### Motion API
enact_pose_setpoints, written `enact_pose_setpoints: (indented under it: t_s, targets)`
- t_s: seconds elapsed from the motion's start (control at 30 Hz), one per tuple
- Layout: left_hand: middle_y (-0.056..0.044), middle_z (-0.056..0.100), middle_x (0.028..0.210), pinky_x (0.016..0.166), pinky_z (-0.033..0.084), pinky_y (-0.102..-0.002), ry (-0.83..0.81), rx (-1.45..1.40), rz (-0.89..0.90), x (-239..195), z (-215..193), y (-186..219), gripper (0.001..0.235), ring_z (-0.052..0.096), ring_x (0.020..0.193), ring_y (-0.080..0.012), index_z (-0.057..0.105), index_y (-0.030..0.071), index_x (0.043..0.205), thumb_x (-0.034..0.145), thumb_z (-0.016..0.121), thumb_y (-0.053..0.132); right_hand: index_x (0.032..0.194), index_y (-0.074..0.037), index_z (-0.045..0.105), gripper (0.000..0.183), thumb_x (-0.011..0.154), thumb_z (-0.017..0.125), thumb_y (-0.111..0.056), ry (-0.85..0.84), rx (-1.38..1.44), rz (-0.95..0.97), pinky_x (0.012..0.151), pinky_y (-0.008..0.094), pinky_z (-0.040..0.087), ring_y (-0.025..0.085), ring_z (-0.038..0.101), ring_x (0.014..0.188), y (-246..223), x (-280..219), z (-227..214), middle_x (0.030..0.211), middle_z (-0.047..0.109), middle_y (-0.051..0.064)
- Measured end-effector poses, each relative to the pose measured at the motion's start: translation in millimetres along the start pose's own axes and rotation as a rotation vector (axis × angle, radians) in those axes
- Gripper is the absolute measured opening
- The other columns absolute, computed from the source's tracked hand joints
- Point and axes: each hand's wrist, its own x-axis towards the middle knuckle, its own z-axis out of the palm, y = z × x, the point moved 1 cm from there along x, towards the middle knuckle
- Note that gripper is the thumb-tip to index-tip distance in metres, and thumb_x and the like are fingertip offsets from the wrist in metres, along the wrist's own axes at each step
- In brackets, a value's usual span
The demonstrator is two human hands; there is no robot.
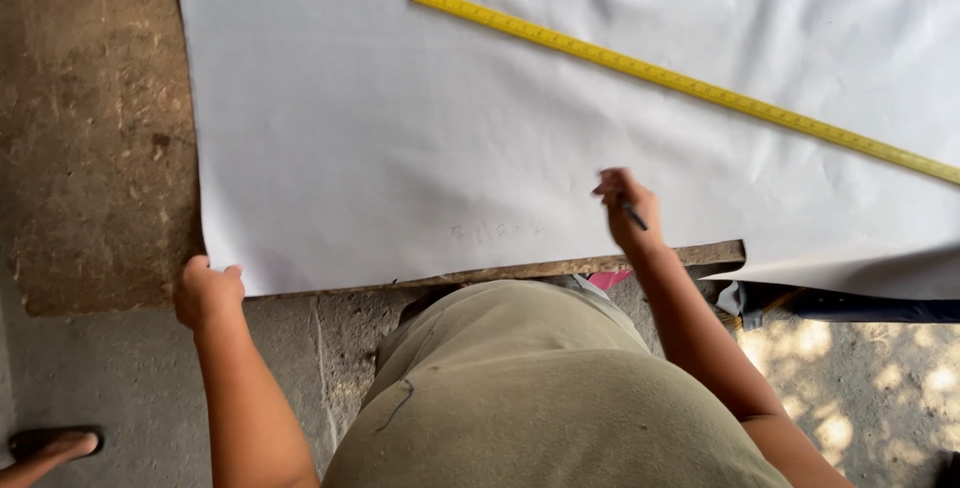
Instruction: Tracing a template onto fabric, measuring dimensions with a ruler, and cutting the fabric with scissors.
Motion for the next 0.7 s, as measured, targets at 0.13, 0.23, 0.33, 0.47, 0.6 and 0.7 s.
enact_pose_setpoints:
  t_s: [0.13, 0.23, 0.33, 0.47, 0.6, 0.7]
  targets:
    - [-0.018, 0.045, 0.144, 0.105, 0.031, -0.058, 0.22, -0.054, 0.093, -42.4, 13.3, 26.3, 0.055, 0.038, 0.132, -0.0413, 0.059, 0.012, 0.138, 0.089, 0.077, 0.031, 0.105, -0.014, 0.059, 0.028, 0.111, 0.055, -0.041, 0.223, -0.097, -0.001, 0.063, 0.043, 0.042, 0.025, 0.051, 0.066, 63.9, 46.2, -81.5, 0.074, 0.06, 0.011]
    - [-0.025, 0.039, 0.154, 0.108, 0.03, -0.064, 0.399, -0.041, 0.327, -71.7, 60.7, 35.8, 0.062, 0.038, 0.138, -0.0511, 0.065, 0.006, 0.14, 0.085, 0.083, 0.028, 0.12, -0.012, 0.055, 0.032, 0.099, 0.078, -0.02, 0.26, -0.388, -0.083, 0.104, 0.052, 0.047, 0.043, 0.06, 0.121, 137.0, 97.7, -125.0, 0.117, 0.069, 0.025]
    - [-0.025, 0.044, 0.148, 0.105, 0.037, -0.061, 0.541, 0.007, 0.462, -127.3, 67.1, 74.0, 0.059, 0.042, 0.136, -0.048, 0.069, 0.007, 0.133, 0.079, 0.088, 0.022, 0.125, -0.013, 0.044, 0.048, 0.093, 0.079, -0.017, 0.17, -0.453, 0.142, 0.122, 0.06, 0.025, 0.042, 0.033, 0.149, 158.1, 130.6, -161.9, 0.155, 0.049, 0.022]
    - [-0.025, 0.048, 0.144, 0.103, 0.042, -0.06, 0.405, -0.081, 0.548, -194.6, 76.1, 142.4, 0.05, 0.048, 0.134, -0.0469, 0.072, 0.007, 0.127, 0.08, 0.085, 0.018, 0.113, -0.011, 0.054, 0.049, 0.08, 0.09, -0.015, 0.231, -0.537, -0.206, 0.102, 0.051, 0.045, 0.042, 0.065, 0.112, 228.8, 148.9, -169.7, 0.111, 0.069, 0.02]
    - [-0.02, 0.053, 0.145, 0.108, 0.044, -0.054, 0.095, -0.13, 0.672, -241.0, 100.8, 185.0, 0.037, 0.053, 0.135, -0.0417, 0.071, 0.013, 0.125, 0.089, 0.077, 0.019, 0.107, -0.019, 0.055, 0.042, 0.077, 0.085, -0.011, 0.068, -0.284, -0.353, 0.079, 0.05, 0.055, 0.04, 0.069, 0.086, 206.6, 133.0, -148.9, 0.099, 0.063, 0.009]
    - [-0.017, 0.058, 0.141, 0.108, 0.048, -0.05, -0.04, -0.114, 0.72, -270.9, 112.6, 209.4, 0.034, 0.058, 0.131, -0.0374, 0.07, 0.015, 0.126, 0.093, 0.072, 0.022, 0.111, -0.023, 0.058, 0.039, 0.081, 0.083, -0.019, 0.004, -0.081, -0.334, 0.076, 0.048, 0.055, 0.038, 0.069, 0.086, 182.5, 121.1, -138.2, 0.099, 0.063, 0.008]
